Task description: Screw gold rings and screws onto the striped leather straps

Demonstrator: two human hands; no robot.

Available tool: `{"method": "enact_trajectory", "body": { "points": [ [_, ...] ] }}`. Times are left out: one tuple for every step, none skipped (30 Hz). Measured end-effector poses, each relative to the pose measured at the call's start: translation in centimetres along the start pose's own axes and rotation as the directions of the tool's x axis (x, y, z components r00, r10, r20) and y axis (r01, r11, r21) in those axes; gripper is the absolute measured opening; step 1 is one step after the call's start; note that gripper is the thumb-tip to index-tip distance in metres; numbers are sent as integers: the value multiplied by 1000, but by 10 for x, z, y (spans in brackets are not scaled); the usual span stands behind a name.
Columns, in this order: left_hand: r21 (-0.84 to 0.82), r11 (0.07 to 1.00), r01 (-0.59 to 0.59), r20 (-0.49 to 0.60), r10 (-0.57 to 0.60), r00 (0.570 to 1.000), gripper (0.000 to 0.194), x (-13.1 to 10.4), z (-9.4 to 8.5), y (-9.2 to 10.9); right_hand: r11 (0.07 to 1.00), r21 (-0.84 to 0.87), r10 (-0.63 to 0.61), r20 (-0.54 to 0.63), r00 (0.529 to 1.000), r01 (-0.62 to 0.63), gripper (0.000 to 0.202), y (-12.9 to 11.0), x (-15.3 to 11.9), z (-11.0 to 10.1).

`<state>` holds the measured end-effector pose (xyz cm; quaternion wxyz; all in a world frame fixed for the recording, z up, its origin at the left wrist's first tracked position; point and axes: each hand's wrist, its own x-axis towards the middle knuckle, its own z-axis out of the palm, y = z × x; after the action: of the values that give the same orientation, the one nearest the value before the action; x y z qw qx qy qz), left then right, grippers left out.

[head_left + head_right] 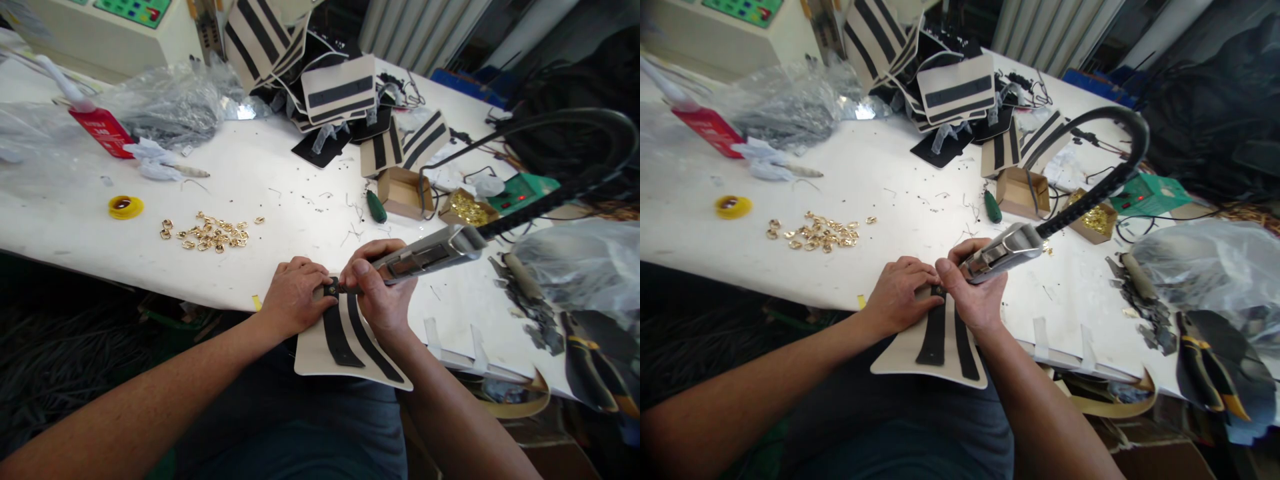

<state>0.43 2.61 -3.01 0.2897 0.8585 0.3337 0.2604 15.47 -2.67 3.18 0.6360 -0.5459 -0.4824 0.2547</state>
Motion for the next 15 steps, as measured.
{"method": "enact_trajectory", "body": {
  "points": [
    [1, 1000, 1, 2, -1, 1000, 25, 0, 0, 0, 1000, -11, 1, 2, 1000, -1, 32, 0, 0, 0],
    [3, 1000, 2, 5, -2, 1000, 24, 0, 0, 0, 1000, -22, 1, 5, 1000, -1, 32, 0, 0, 0],
    [6, 1000, 1, 7, -1, 1000, 24, 1, 0, 0, 1000, -30, 0, 11, 1000, 1, 32, 1, 0, 0],
    [8, 1000, 0, 9, 0, 1000, 24, 1, 0, 0, 999, -33, -3, 20, 1000, 4, 31, 1, 0, 0],
    [9, 1000, -2, 11, 2, 1000, 23, 1, 0, 0, 999, -31, -7, 31, 999, 8, 31, 2, 0, 0],
    [10, 1000, -4, 14, 4, 1000, 24, 1, 0, -1, 1000, -26, -10, 42, 999, 11, 31, 2, 0, 0],
    [9, 1000, -6, 17, 6, 1000, 24, 1, 0, -1, 1000, -18, -14, 52, 999, 15, 30, 3, 0, 0],
    [8, 1000, -8, 17, 8, 1000, 24, 1, 1, -1, 1000, -11, -18, 61, 998, 18, 30, 4, 0, 0],
    [6, 1000, -10, 13, 10, 1000, 25, 0, 2, -1, 1000, -6, -23, 69, 997, 23, 29, 5, 0, 0],
    [5, 1000, -12, 7, 12, 1000, 25, 0, 2, -1, 1000, -6, -29, 76, 997, 30, 29, 5, 0, 0],
    [4, 1000, -12, -3, 12, 1000, 25, 0, 3, -1, 999, -10, -38, 84, 996, 38, 28, 6, 0, 0],
    [3, 1000, -12, -13, 12, 1000, 25, 0, 4, -2, 999, -16, -47, 96, 994, 48, 28, 6, 0, 1],
    [2, 1000, -10, -20, 10, 1000, 25, 0, 4, -2, 998, -22, -56, 108, 993, 58, 27, 7, 1, 1],
    [0, 1000, -10, -20, 10, 1000, 24, 0, 4, -2, 997, -27, -63, 117, 991, 66, 27, 7, 1, 2],
    [-3, 1000, -12, -14, 12, 1000, 24, 0, 3, -2, 997, -28, -66, 122, 990, 70, 26, 8, 2, 3]
  ]
}}
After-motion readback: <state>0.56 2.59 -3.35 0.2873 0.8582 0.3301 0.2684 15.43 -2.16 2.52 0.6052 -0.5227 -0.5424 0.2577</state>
